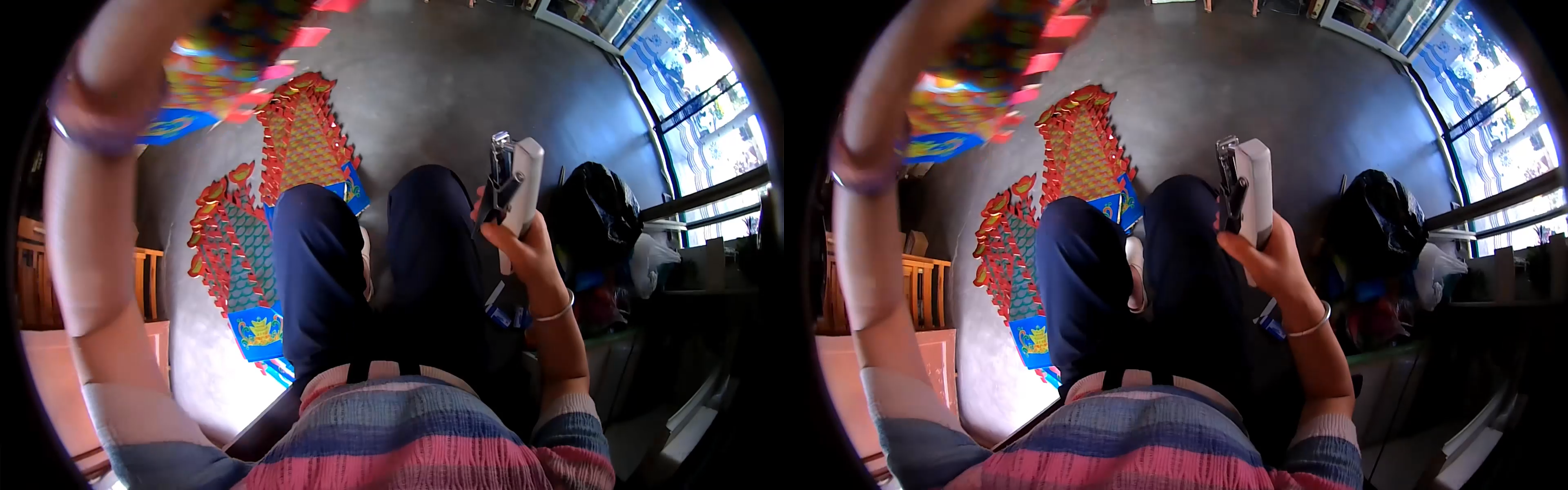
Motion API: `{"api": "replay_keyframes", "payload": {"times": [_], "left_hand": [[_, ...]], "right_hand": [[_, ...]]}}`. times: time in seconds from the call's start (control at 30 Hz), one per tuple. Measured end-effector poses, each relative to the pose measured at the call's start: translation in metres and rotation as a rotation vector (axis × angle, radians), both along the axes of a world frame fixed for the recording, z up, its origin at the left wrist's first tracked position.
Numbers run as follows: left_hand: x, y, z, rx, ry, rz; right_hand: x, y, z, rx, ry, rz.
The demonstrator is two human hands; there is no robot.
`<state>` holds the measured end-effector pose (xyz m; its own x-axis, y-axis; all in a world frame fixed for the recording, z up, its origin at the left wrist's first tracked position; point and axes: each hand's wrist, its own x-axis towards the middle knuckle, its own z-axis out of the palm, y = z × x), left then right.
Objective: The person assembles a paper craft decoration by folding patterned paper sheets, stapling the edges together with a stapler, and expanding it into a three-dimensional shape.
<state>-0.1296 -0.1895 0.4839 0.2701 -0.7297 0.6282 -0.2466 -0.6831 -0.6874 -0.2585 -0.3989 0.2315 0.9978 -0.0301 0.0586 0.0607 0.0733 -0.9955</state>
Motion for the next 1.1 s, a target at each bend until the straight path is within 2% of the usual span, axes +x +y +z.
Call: {"api": "replay_keyframes", "payload": {"times": [0.07,0.13,0.17,0.23,0.27,0.3,0.33,0.4,0.47,0.53,0.63,0.7,0.8,0.87,0.93,1.0,1.07,1.1], "left_hand": [[-0.007,0.002,-0.038,-0.073,0.099,0.033],[-0.009,0.004,-0.085,-0.125,0.200,-0.026],[-0.010,0.006,-0.111,-0.014,0.099,-0.052],[-0.019,0.002,-0.157,-0.088,0.208,-0.254],[-0.032,-0.002,-0.175,-0.109,0.338,-0.251],[-0.035,-0.006,-0.200,-0.208,0.367,-0.389],[-0.045,-0.009,-0.217,-0.235,0.424,-0.393],[-0.069,-0.006,-0.229,-0.186,0.574,-0.392],[-0.069,-0.004,-0.238,-0.208,0.581,-0.438],[-0.072,-0.002,-0.241,-0.232,0.592,-0.464],[-0.075,0.009,-0.247,-0.240,0.669,-0.421],[-0.074,0.021,-0.249,-0.318,0.736,-0.441],[-0.079,0.075,-0.233,-0.653,0.969,-0.480],[-0.066,0.123,-0.239,-0.903,0.576,-0.292],[-0.045,0.167,-0.283,-1.395,0.291,0.007],[-0.026,0.211,-0.307,-2.309,0.756,0.085],[-0.017,0.216,-0.305,-2.737,1.281,-0.088],[-0.010,0.215,-0.318,-2.747,1.482,-0.676]], "right_hand": [[-0.008,0.015,0.015,0.138,-0.075,0.053],[-0.017,0.029,0.027,0.162,-0.095,0.068],[-0.021,0.037,0.030,0.199,-0.127,0.063],[-0.029,0.046,0.032,0.270,-0.115,0.043],[-0.035,0.049,0.032,0.307,-0.068,0.027],[-0.038,0.050,0.027,0.326,-0.057,0.002],[-0.042,0.051,0.022,0.347,-0.042,-0.022],[-0.049,0.050,0.013,0.235,0.071,-0.080],[-0.051,0.052,0.007,0.162,0.179,-0.134],[-0.051,0.060,0.010,0.076,0.102,-0.193],[-0.046,0.067,0.008,0.042,0.172,-0.299],[-0.045,0.069,-0.001,0.106,0.163,-0.351],[-0.050,0.061,-0.016,0.151,0.110,-0.313],[-0.053,0.057,-0.021,0.131,0.077,-0.288],[-0.056,0.054,-0.033,0.220,-0.020,-0.286],[-0.059,0.049,-0.042,0.291,-0.054,-0.278],[-0.056,0.052,-0.037,0.359,-0.032,-0.328],[-0.057,0.051,-0.037,0.390,-0.040,-0.338]]}}
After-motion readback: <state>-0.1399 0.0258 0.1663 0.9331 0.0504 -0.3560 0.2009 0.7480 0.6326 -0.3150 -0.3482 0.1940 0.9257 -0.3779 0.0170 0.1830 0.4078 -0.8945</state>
